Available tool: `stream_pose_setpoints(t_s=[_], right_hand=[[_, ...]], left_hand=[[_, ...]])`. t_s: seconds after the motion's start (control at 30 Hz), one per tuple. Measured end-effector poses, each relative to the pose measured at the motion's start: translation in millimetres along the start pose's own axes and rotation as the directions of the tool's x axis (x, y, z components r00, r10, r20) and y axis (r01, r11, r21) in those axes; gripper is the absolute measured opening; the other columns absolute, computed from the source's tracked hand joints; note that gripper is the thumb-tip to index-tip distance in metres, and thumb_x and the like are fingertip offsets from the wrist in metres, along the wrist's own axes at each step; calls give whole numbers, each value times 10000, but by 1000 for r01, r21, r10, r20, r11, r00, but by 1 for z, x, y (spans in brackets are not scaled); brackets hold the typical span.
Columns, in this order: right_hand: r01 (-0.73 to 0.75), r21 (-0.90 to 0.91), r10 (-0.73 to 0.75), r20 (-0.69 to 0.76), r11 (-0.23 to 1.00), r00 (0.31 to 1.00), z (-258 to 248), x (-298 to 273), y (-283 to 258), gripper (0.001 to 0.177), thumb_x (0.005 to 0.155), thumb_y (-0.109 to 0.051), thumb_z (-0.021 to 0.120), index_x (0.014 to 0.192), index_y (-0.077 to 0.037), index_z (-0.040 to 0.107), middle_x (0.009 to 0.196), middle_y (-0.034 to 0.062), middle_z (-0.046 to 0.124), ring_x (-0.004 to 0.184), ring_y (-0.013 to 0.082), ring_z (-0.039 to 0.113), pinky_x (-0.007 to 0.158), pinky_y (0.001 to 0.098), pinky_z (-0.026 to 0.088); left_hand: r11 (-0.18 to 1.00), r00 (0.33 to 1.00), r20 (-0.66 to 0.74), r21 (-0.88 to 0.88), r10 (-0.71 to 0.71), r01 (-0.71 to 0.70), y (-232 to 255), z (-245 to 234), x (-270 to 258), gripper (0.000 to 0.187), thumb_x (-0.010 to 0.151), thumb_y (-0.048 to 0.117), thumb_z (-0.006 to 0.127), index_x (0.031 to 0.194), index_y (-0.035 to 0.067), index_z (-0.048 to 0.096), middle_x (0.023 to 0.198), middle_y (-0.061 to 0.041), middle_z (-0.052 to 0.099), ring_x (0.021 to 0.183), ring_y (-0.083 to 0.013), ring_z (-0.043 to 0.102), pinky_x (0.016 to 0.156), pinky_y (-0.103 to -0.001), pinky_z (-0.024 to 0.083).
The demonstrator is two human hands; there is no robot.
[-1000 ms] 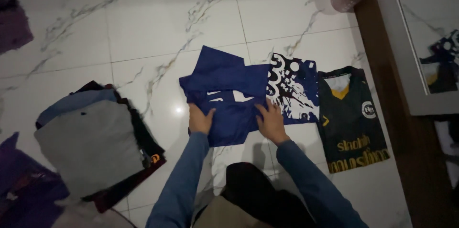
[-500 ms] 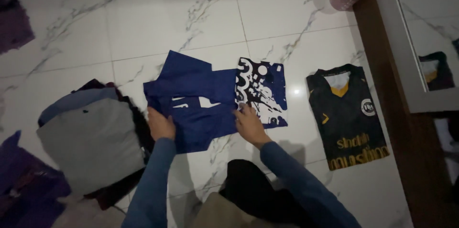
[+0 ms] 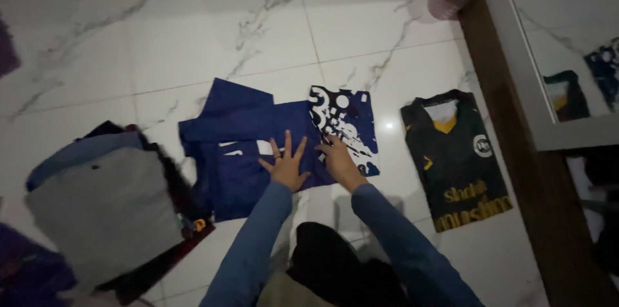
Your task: The recorder gathers various items of clothing from a shelf and the floor and folds them neatly on the floor.
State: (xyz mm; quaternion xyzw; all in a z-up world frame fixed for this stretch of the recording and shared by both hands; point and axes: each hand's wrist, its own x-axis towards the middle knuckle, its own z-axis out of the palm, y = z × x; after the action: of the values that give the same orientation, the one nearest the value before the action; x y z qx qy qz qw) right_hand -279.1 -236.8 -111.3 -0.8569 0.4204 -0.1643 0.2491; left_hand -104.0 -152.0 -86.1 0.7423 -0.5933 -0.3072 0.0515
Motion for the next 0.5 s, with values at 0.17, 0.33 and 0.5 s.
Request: stream_pose_setpoints(t_s=[0.17,0.33,0.5], right_hand=[[-75,175,72,27,982,997,-12,-4,-8,349,816,89,597,1128,-10,721,1265,262,549,1146,449,586,1016,436,494],[55,144,-54,-10,988,998,-21,-5,-26,619,677,-70,792,1193,176,555,1281,404,410,1182,589,463,999,531,428],[53,50,-50,-64,997,997,-35,2,30,439,766,117,560,1184,27,661,1215,219,613,1153,429,598,1018,445,500]], left_hand=[[996,997,14,47,-76,75,4,18,13,1142,767,645,778,1628,441,55,1714,-36,-189,1530,-515,-177,997,-922,30],[994,996,4,50,-93,92,0,25,13,1178,718,664,788,1634,471,73,1719,-48,-198,1533,-498,-188,992,-903,-14],[995,996,27,53,-90,88,-3,22,13,1188,690,777,738,1614,494,48,1720,-41,-209,1550,-475,-201,1015,-902,1]])
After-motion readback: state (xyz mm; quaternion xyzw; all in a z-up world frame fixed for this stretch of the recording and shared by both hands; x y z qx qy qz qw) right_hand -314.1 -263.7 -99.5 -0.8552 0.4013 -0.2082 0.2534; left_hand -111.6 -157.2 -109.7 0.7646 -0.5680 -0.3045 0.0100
